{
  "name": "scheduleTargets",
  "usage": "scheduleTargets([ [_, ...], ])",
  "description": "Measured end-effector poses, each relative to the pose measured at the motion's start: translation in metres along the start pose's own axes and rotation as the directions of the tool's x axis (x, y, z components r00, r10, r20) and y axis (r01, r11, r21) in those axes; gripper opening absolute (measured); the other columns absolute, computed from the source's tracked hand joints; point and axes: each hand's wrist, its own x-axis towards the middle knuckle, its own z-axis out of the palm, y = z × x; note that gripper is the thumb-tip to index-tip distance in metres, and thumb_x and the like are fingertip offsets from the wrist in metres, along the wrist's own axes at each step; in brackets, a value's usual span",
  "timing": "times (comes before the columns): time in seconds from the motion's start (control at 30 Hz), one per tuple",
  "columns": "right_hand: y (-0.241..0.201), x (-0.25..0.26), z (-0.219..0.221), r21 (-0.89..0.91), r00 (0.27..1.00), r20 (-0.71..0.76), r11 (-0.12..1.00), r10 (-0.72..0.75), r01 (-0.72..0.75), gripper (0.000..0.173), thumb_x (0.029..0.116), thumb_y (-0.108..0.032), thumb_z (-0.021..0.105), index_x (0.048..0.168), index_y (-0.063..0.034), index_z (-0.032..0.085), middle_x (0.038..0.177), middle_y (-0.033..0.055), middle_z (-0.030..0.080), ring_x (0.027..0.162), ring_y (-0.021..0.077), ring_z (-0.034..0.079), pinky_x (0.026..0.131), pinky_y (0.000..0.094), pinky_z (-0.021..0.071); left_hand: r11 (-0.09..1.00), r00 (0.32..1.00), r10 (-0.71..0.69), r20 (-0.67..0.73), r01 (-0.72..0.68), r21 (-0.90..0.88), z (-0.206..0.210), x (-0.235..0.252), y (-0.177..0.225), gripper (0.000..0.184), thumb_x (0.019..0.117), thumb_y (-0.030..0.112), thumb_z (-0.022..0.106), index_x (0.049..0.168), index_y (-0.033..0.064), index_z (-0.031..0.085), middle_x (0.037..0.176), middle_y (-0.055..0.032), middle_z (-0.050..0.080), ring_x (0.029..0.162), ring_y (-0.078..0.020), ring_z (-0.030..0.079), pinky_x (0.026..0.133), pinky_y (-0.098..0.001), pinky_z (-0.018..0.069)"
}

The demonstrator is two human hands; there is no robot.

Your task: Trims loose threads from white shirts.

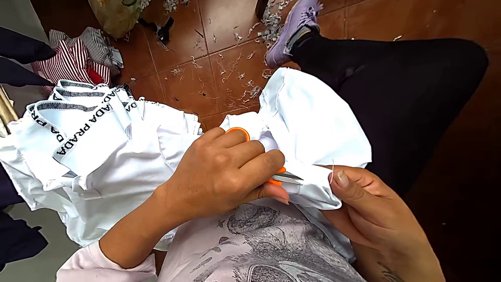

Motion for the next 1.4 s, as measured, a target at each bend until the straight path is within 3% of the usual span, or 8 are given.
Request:
scheduleTargets([
  [0.33,-0.001,0.001,0.002,0.033,0.999,-0.008,0.999,0.035,-0.034,0.031,0.1053,-0.037,0.054,0.101,-0.0175,0.078,0.090,-0.0070,0.074,0.085,-0.0012,0.069,0.077,0.0162,0.0571,0.997,1.000,0.027,-0.004,-0.027,-0.077,0.007,0.003,-0.002,0.041,0.1052,0.040,0.055,0.098,0.0039,0.073,0.075,-0.0068,0.066,0.070,-0.0194,0.061,0.062,-0.0329,0.0426],
  [0.5,0.001,0.000,0.000,0.006,0.998,-0.035,0.999,0.044,-0.044,0.030,0.1044,-0.038,0.056,0.097,-0.0193,0.078,0.087,-0.0080,0.073,0.082,-0.0023,0.068,0.074,0.0157,0.0570,0.844,0.984,-0.164,-0.063,0.107,-0.526,0.013,0.008,-0.016,0.049,0.1068,0.039,0.052,0.104,-0.0077,0.065,0.081,-0.0045,0.062,0.075,-0.0023,0.056,0.068,-0.0176,0.0486],
  [0.6,0.003,0.001,0.003,-0.014,0.998,-0.044,0.999,0.045,-0.046,0.030,0.1041,-0.039,0.056,0.096,-0.0192,0.078,0.085,-0.0080,0.073,0.080,-0.0029,0.068,0.073,0.0150,0.0568,0.717,0.986,-0.166,0.006,0.125,-0.686,0.022,0.017,-0.009,0.052,0.0924,0.031,0.074,0.119,-0.0134,0.064,0.079,-0.0043,0.062,0.072,-0.0017,0.054,0.065,-0.0166,0.0461],
  [0.67,0.005,0.001,0.004,-0.027,0.997,-0.052,0.998,0.052,-0.054,0.031,0.1036,-0.039,0.057,0.091,-0.0191,0.076,0.081,-0.0084,0.071,0.077,-0.0034,0.066,0.070,0.0142,0.0552,0.746,0.996,-0.087,-0.011,0.058,-0.663,0.031,0.021,-0.006,0.018,0.0899,0.010,0.072,0.094,-0.0079,0.074,0.076,-0.0087,0.069,0.071,-0.0074,0.061,0.065,-0.0209,0.0495],
  [0.77,0.005,-0.001,0.002,-0.011,0.995,-0.058,0.997,0.078,-0.079,0.031,0.1031,-0.040,0.057,0.090,-0.0196,0.076,0.080,-0.0082,0.070,0.076,-0.0034,0.066,0.069,0.0144,0.0552,0.843,0.993,-0.085,-0.078,0.030,-0.537,0.033,0.022,-0.016,0.013,0.0915,0.003,0.066,0.081,-0.0032,0.070,0.071,-0.0093,0.066,0.068,-0.0095,0.060,0.063,-0.0233,0.0476],
  [0.97,0.004,-0.001,-0.002,0.038,0.993,-0.075,0.995,0.091,-0.088,0.029,0.1024,-0.040,0.059,0.097,-0.0194,0.079,0.087,-0.0057,0.075,0.082,-0.0003,0.070,0.075,0.0185,0.0590,0.888,0.840,-0.411,-0.354,0.457,0.055,0.012,0.012,-0.064,0.021,0.0962,0.009,0.066,0.110,-0.0055,0.069,0.096,-0.0193,0.069,0.084,-0.0245,0.066,0.074,-0.0371,0.0531],
  [1.13,0.002,0.001,-0.001,0.061,0.992,-0.081,0.994,0.100,-0.095,0.029,0.1031,-0.040,0.057,0.100,-0.0195,0.078,0.090,-0.0053,0.075,0.085,0.0007,0.071,0.077,0.0195,0.0597,0.857,0.948,-0.272,-0.163,0.161,-0.490,0.013,0.007,-0.019,0.031,0.0956,0.023,0.071,0.101,-0.0065,0.073,0.099,-0.0125,0.068,0.092,-0.0082,0.062,0.082,-0.0206,0.0527],
  [1.4,0.002,0.002,0.002,0.077,0.985,-0.114,0.990,0.127,-0.119,0.030,0.1027,-0.040,0.058,0.095,-0.0184,0.077,0.085,-0.0043,0.074,0.080,0.0007,0.070,0.073,0.0186,0.0591,0.979,0.982,-0.081,-0.169,0.047,-0.196,0.031,0.006,-0.002,0.019,0.0986,0.012,0.061,0.089,-0.0004,0.072,0.087,-0.0124,0.071,0.081,-0.0181,0.067,0.066,-0.0308,0.0484],
])
